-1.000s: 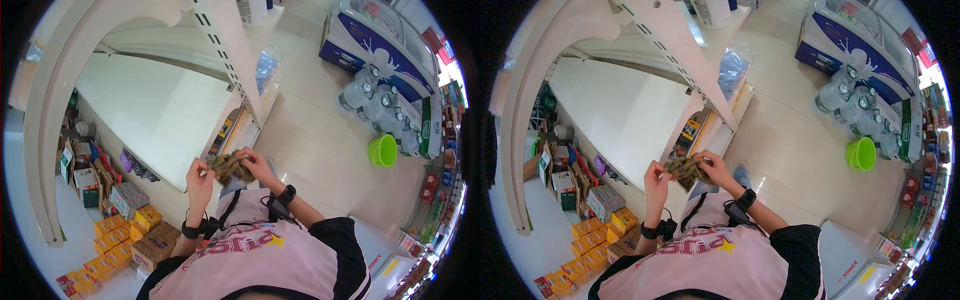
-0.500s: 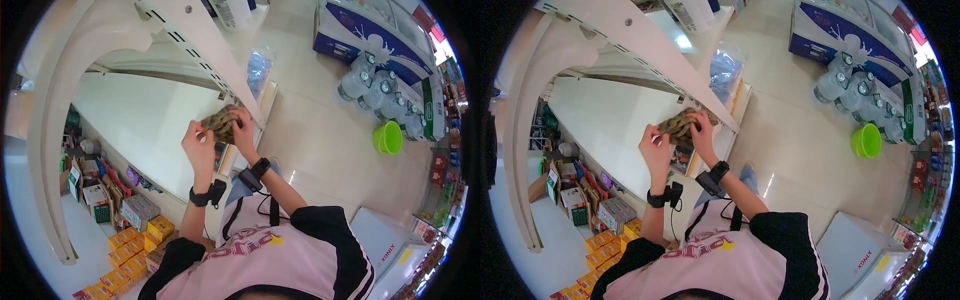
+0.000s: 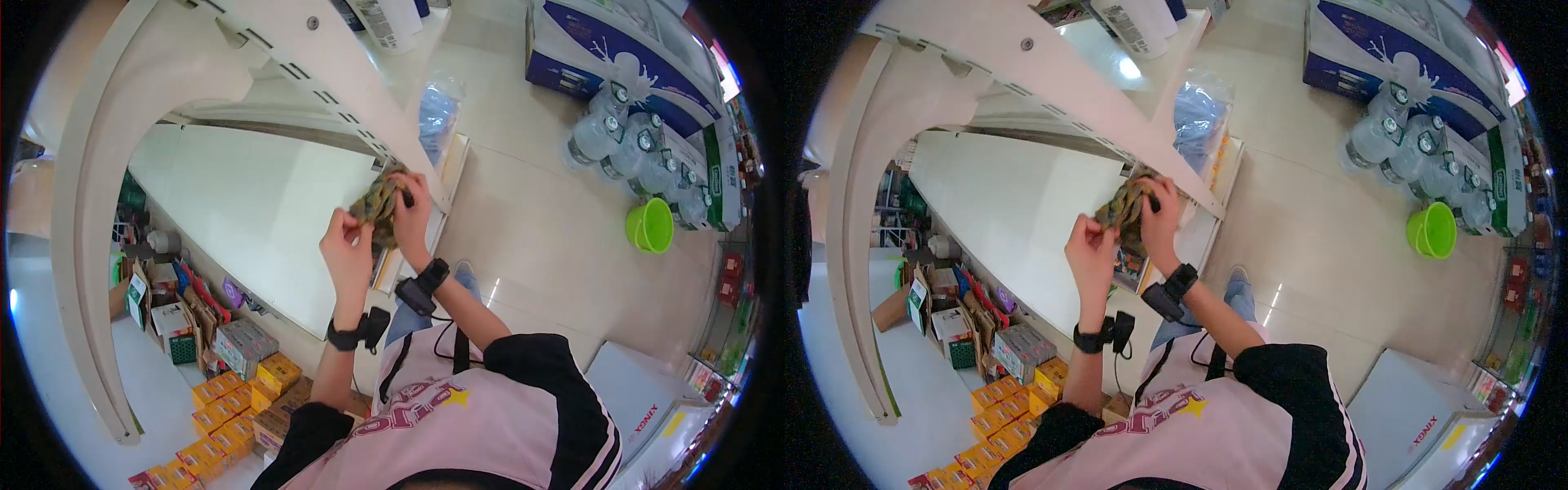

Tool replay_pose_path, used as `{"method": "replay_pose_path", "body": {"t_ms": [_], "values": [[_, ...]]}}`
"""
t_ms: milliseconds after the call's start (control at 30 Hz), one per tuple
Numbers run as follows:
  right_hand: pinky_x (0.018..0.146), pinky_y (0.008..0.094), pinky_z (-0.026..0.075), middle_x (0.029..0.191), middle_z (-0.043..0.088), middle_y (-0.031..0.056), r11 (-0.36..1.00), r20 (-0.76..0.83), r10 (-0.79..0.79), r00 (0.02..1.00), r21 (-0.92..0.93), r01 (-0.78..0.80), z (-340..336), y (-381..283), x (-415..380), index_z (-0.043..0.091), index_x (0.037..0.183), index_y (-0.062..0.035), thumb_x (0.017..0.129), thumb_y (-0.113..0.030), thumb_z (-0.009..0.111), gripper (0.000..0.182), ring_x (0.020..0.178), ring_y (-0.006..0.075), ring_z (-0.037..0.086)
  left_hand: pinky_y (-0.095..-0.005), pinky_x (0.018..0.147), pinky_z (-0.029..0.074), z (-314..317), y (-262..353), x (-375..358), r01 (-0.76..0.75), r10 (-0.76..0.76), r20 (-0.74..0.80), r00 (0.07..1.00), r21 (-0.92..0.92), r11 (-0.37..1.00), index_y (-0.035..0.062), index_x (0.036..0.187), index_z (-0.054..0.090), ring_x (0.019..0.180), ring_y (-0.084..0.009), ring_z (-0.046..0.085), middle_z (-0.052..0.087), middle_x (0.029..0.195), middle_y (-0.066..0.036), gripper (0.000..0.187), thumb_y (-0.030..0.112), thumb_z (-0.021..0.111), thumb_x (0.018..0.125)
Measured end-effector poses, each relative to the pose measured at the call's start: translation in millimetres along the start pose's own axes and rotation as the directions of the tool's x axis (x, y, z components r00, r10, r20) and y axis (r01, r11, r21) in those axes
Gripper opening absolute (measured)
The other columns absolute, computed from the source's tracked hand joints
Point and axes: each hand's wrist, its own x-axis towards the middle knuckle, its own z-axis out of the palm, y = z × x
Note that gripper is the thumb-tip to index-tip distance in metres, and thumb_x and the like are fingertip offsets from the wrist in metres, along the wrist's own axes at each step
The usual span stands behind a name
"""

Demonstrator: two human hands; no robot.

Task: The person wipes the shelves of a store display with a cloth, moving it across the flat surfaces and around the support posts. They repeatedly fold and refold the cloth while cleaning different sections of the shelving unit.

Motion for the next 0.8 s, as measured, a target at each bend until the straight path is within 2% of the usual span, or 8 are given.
{"method": "replay_pose_path", "body": {"t_ms": [167, 233, 367, 467, 567, 633, 700, 800], "values": [[0.081, 0.0279, 0.042, 0.092, 0.055, 0.0113, 0.989, -0.014, 0.118, 0.993, 0.087, -0.117, 0.2, -1.5, 3.5, 0.063, 0.095, 0.0004, 0.076, 0.008, 0.051, 0.024, 0.089, 0.0215, 0.056, -0.0256, 0.055, 0.043, 5.6, 3.4, 2.8, -0.017, 0.012, -0.044, 0.999, -0.107, 0.994, -0.0009, 0.076, 0.04, 0.059, -0.0097, 0.045, 0.047, 0.065, -0.007, 0.021, -0.006, 0.06, 0.076], [0.08, 0.0278, 0.042, 0.091, 0.056, 0.0109, 0.995, 0.121, 0.051, 0.991, 0.073, -0.06, -6.2, 0.6, -13.7, 0.063, 0.095, 0.0007, 0.075, 0.009, 0.051, 0.025, 0.089, 0.0215, 0.056, -0.0244, 0.056, 0.043, -7.4, -2.6, -17.0, -0.008, 0.01, -0.021, 1.0, 0.078, 0.997, -0.0008, 0.075, 0.038, 0.059, -0.0093, 0.045, 0.046, 0.065, -0.007, 0.021, -0.008, 0.058, 0.076], [0.079, 0.0284, 0.043, 0.09, 0.057, 0.0113, 0.987, 0.247, 0.123, 0.961, 0.07, -0.145, -12.8, -16.9, -59.4, 0.062, 0.093, 0.0004, 0.073, 0.009, 0.052, 0.024, 0.088, 0.0222, 0.058, -0.0222, 0.063, 0.046, -33.1, -13.3, -57.0, 0.114, -0.117, -0.077, 0.99, -0.046, 0.992, 0.001, 0.075, 0.037, 0.064, -0.0092, 0.049, 0.048, 0.07, -0.005, 0.022, -0.011, 0.056, 0.076], [0.08, 0.0287, 0.043, 0.09, 0.057, 0.0113, 0.986, 0.234, 0.113, 0.966, 0.096, -0.139, -9.5, -19.1, -59.5, 0.062, 0.092, 0.0006, 0.073, 0.009, 0.051, 0.023, 0.088, 0.0225, 0.057, -0.0229, 0.067, 0.048, -40.4, -14.1, -66.3, 0.136, -0.145, -0.035, 0.989, -0.182, 0.974, 0.0017, 0.077, 0.037, 0.068, -0.01, 0.053, 0.05, 0.075, -0.005, 0.022, -0.012, 0.054, 0.079], [0.081, 0.0311, 0.044, 0.092, 0.055, 0.0131, 0.987, 0.237, 0.105, 0.966, 0.09, -0.13, -8.3, -24.4, -40.5, 0.063, 0.094, -0.0024, 0.071, 0.008, 0.054, 0.026, 0.09, 0.0269, 0.057, -0.0233, 0.071, 0.049, -33.4, -9.6, -51.6, 0.119, -0.117, 0.022, 0.993, -0.162, 0.98, 0.0014, 0.078, 0.037, 0.072, -0.0108, 0.057, 0.051, 0.079, -0.006, 0.021, -0.011, 0.054, 0.08], [0.082, 0.0305, 0.044, 0.093, 0.056, 0.0121, 0.985, 0.206, 0.133, 0.969, 0.079, -0.152, -3.1, -17.1, -27.6, 0.062, 0.094, -0.0017, 0.073, 0.008, 0.053, 0.024, 0.09, 0.0266, 0.057, -0.0229, 0.069, 0.049, -21.2, -3.6, -33.5, 0.096, -0.103, -0.02, 0.995, -0.211, 0.973, 0.0012, 0.077, 0.037, 0.073, -0.0105, 0.058, 0.052, 0.076, -0.006, 0.021, -0.01, 0.055, 0.081], [0.083, 0.0298, 0.043, 0.092, 0.057, 0.0116, 0.989, 0.022, 0.105, 0.994, 0.1, -0.107, 3.6, -8.2, -7.2, 0.062, 0.094, 0.0, 0.076, 0.007, 0.052, 0.021, 0.09, 0.026, 0.057, -0.0222, 0.066, 0.048, -11.3, 10.9, -14.1, 0.076, -0.07, 0.039, 0.997, -0.18, 0.981, 0.001, 0.077, 0.039, 0.072, -0.0095, 0.058, 0.051, 0.072, -0.004, 0.02, -0.008, 0.056, 0.082], [0.085, 0.0298, 0.042, 0.091, 0.058, 0.0117, 0.985, -0.114, 0.129, 0.985, 0.128, -0.114, 13.9, -0.5, 12.8, 0.061, 0.095, 0.0018, 0.078, 0.007, 0.052, 0.019, 0.09, 0.0254, 0.057, -0.0221, 0.064, 0.045, 8.2, 17.8, 10.9, -0.021, 0.019, -0.008, 1.0, -0.216, 0.976, 0.0008, 0.073, 0.039, 0.068, -0.0077, 0.053, 0.046, 0.067, -0.002, 0.021, -0.006, 0.057, 0.082]]}}
